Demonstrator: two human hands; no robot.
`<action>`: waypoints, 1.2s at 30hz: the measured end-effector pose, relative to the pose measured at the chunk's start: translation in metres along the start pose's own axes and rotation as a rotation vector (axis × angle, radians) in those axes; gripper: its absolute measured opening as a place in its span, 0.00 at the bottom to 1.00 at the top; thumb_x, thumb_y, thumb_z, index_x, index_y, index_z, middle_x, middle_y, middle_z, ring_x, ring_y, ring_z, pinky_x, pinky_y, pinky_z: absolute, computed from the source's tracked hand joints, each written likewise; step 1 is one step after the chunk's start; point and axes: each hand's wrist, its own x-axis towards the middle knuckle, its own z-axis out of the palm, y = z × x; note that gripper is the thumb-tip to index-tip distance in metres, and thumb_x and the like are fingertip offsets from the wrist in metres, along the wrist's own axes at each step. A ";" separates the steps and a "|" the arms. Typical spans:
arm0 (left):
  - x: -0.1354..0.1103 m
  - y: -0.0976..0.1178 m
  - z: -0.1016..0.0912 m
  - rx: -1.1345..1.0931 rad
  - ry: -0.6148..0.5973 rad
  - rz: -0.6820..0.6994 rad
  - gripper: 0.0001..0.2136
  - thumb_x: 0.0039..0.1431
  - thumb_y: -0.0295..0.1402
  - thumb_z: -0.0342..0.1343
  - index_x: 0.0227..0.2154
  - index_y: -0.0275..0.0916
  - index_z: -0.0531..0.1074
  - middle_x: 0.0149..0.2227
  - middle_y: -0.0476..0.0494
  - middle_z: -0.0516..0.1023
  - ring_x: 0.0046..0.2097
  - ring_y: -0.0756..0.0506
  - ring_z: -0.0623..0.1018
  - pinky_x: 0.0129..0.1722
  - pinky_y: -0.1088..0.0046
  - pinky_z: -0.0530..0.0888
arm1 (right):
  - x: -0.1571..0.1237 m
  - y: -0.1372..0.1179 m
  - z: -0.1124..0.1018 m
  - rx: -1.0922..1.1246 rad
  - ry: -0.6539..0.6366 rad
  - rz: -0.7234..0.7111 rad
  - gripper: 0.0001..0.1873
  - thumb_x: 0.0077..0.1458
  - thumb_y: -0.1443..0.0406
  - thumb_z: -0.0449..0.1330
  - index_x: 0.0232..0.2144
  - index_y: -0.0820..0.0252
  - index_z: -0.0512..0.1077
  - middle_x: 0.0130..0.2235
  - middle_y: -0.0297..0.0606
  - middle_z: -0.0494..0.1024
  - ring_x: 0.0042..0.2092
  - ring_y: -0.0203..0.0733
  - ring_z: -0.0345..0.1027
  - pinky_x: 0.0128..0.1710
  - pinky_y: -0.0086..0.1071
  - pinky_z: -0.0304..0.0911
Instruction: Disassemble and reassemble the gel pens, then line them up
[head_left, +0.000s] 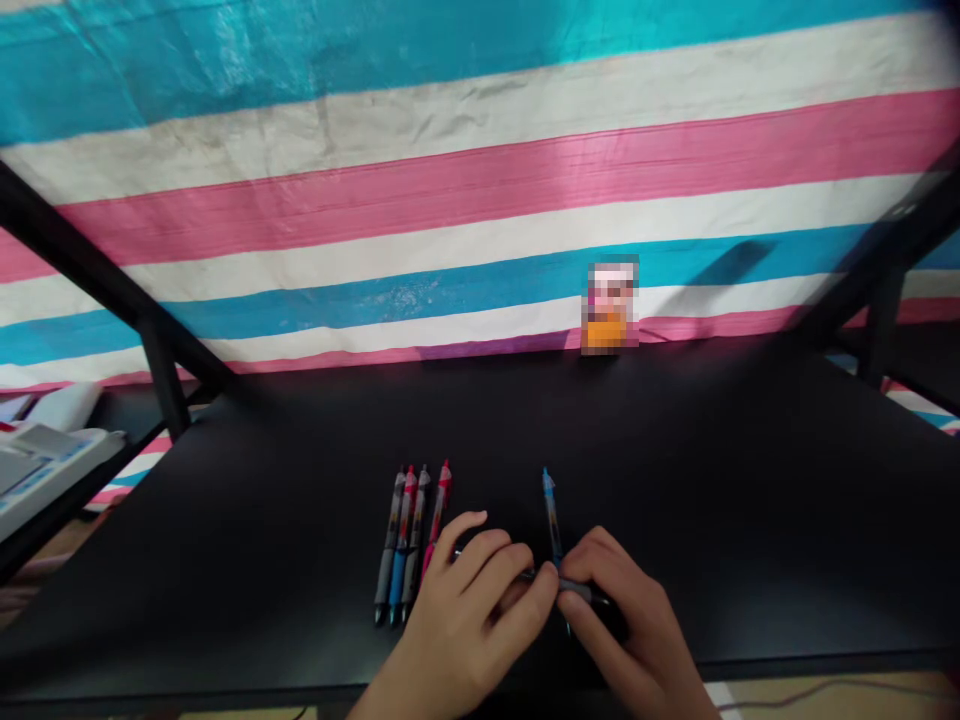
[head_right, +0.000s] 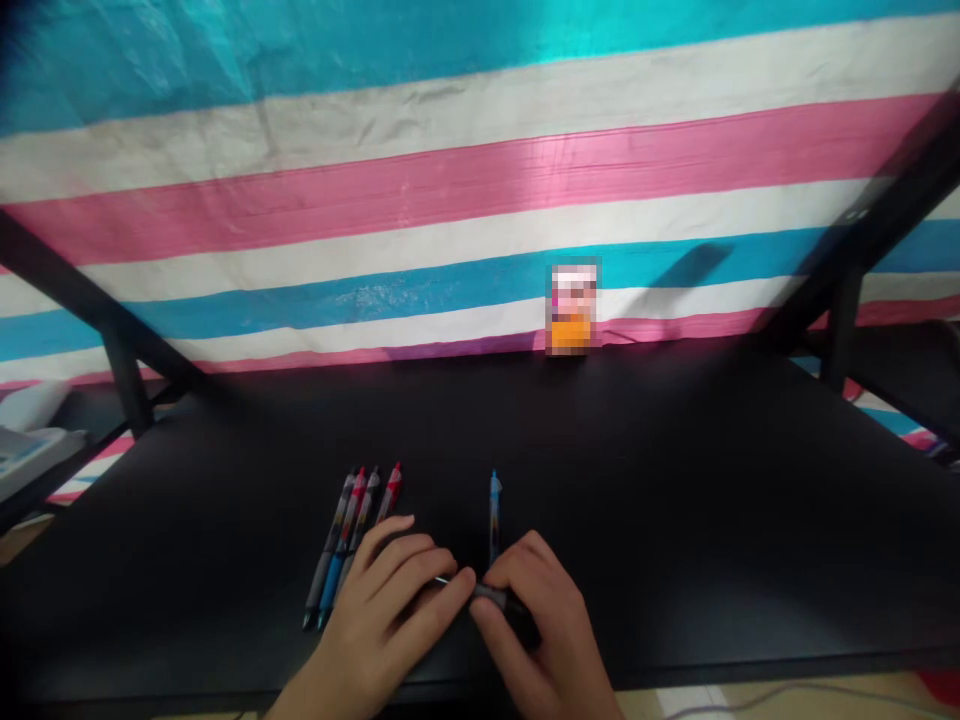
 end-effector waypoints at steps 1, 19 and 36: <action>0.000 0.000 -0.001 0.010 -0.001 0.002 0.13 0.71 0.20 0.50 0.44 0.38 0.80 0.37 0.47 0.84 0.40 0.47 0.80 0.60 0.60 0.70 | 0.000 0.000 -0.001 -0.013 -0.018 -0.006 0.08 0.68 0.68 0.59 0.34 0.55 0.70 0.32 0.34 0.72 0.35 0.42 0.66 0.35 0.32 0.62; -0.021 -0.007 -0.009 -0.040 0.006 -0.108 0.15 0.62 0.13 0.51 0.45 0.31 0.77 0.32 0.43 0.82 0.33 0.45 0.73 0.41 0.64 0.66 | -0.005 -0.001 0.000 0.072 0.086 0.158 0.20 0.72 0.63 0.54 0.25 0.56 0.71 0.27 0.31 0.67 0.29 0.37 0.64 0.31 0.29 0.57; -0.035 -0.007 -0.011 -0.048 0.108 -0.178 0.11 0.67 0.19 0.57 0.49 0.33 0.77 0.42 0.38 0.84 0.44 0.45 0.83 0.53 0.67 0.76 | -0.008 -0.002 0.002 0.181 0.333 0.334 0.21 0.72 0.57 0.55 0.26 0.55 0.72 0.27 0.30 0.69 0.31 0.38 0.64 0.36 0.30 0.59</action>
